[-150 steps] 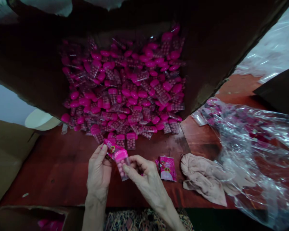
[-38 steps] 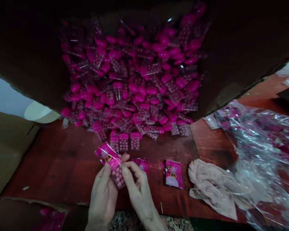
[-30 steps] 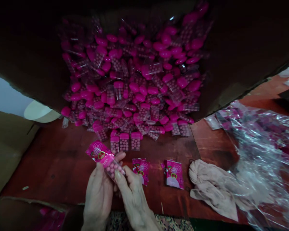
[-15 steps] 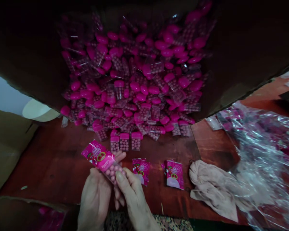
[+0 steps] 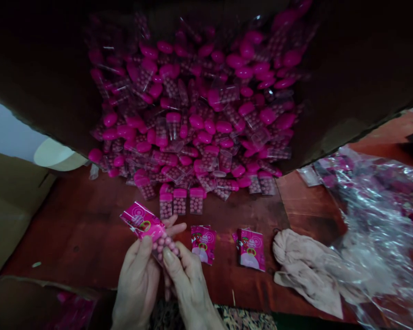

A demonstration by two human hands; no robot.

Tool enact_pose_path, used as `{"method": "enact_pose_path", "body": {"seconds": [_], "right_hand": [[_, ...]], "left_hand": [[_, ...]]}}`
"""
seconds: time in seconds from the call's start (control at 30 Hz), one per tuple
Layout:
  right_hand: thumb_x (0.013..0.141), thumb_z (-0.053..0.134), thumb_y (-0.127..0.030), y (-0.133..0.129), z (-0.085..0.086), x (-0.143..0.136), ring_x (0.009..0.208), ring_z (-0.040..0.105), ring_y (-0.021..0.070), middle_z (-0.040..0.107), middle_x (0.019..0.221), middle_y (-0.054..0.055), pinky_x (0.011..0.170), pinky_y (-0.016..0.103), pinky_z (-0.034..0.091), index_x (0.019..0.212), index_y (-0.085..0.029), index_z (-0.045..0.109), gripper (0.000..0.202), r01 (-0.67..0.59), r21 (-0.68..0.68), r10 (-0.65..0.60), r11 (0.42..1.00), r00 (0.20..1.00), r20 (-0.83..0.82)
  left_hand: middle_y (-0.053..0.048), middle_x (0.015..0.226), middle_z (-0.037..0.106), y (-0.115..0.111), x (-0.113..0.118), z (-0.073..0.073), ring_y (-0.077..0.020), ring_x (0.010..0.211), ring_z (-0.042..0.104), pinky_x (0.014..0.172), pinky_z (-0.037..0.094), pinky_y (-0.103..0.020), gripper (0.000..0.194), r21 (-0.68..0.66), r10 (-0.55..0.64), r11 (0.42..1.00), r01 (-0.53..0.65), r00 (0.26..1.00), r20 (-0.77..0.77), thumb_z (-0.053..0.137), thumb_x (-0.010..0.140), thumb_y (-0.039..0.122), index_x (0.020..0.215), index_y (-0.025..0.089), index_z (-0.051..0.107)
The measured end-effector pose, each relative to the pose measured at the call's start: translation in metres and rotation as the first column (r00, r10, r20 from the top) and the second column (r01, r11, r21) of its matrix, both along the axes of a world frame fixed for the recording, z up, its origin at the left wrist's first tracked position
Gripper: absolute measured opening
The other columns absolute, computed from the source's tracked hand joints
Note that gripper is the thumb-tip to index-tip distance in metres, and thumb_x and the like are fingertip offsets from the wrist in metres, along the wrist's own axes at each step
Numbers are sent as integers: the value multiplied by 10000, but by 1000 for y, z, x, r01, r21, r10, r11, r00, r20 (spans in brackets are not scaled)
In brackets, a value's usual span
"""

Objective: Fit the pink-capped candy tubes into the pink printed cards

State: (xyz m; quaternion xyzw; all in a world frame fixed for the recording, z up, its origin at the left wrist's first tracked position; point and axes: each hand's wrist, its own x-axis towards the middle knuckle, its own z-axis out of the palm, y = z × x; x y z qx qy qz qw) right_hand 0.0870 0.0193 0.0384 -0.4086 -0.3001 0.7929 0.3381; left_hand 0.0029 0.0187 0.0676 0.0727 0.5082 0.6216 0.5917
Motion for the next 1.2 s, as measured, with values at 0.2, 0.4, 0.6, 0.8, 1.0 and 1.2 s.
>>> {"method": "enact_pose_path", "body": {"seconds": [0.2,0.4,0.6,0.8,1.0,1.2], "right_hand": [[830,535,-482,10,2,1,317,219,15,353,460,-108,314,128,294,719,-169,487,335,-99,-133,61,986,962,-265],[834,533,-481,10,-2,-4,304,239,12,366,451,-104,306,128,306,693,-160,489,353,-141,-93,102,986,934,-343],[845,499,-500,2,0,-1,352,268,36,358,474,-97,347,157,291,738,-173,499,344,-64,-9,63,998,995,-82],[866,478,-438,3,6,3,525,462,112,495,567,-18,463,216,328,763,-165,584,311,-81,369,-57,926,936,347],[878,432,-493,0,-9,-5,345,314,49,352,461,-94,358,171,295,679,-187,444,365,-65,140,58,988,997,55],[808,519,-541,-7,-6,-12,438,392,76,423,521,-63,408,181,349,698,-181,484,377,49,33,-53,998,992,115]], "left_hand": [[-157,1088,671,9,-10,0,-244,1063,584,942,416,-310,530,49,14,999,-12,999,-39,562,739,548,1034,119,656],[-143,1002,703,11,-4,3,-248,1064,584,901,460,-328,427,12,29,1000,-28,996,-86,537,774,499,951,131,662],[-127,1020,700,5,1,2,-247,900,654,803,514,-352,356,13,-6,1000,5,1000,25,553,779,444,930,146,676],[-142,1037,693,2,-10,-8,-246,878,660,831,490,-342,381,89,-116,991,104,982,150,600,739,483,870,139,697],[-142,1110,664,7,-17,-11,-269,1054,590,913,447,-349,610,123,39,992,-39,999,6,623,642,608,1054,159,652],[-111,981,715,8,1,-4,-208,1010,618,868,473,-268,324,9,232,973,-232,972,-30,617,756,400,962,160,686]]}}
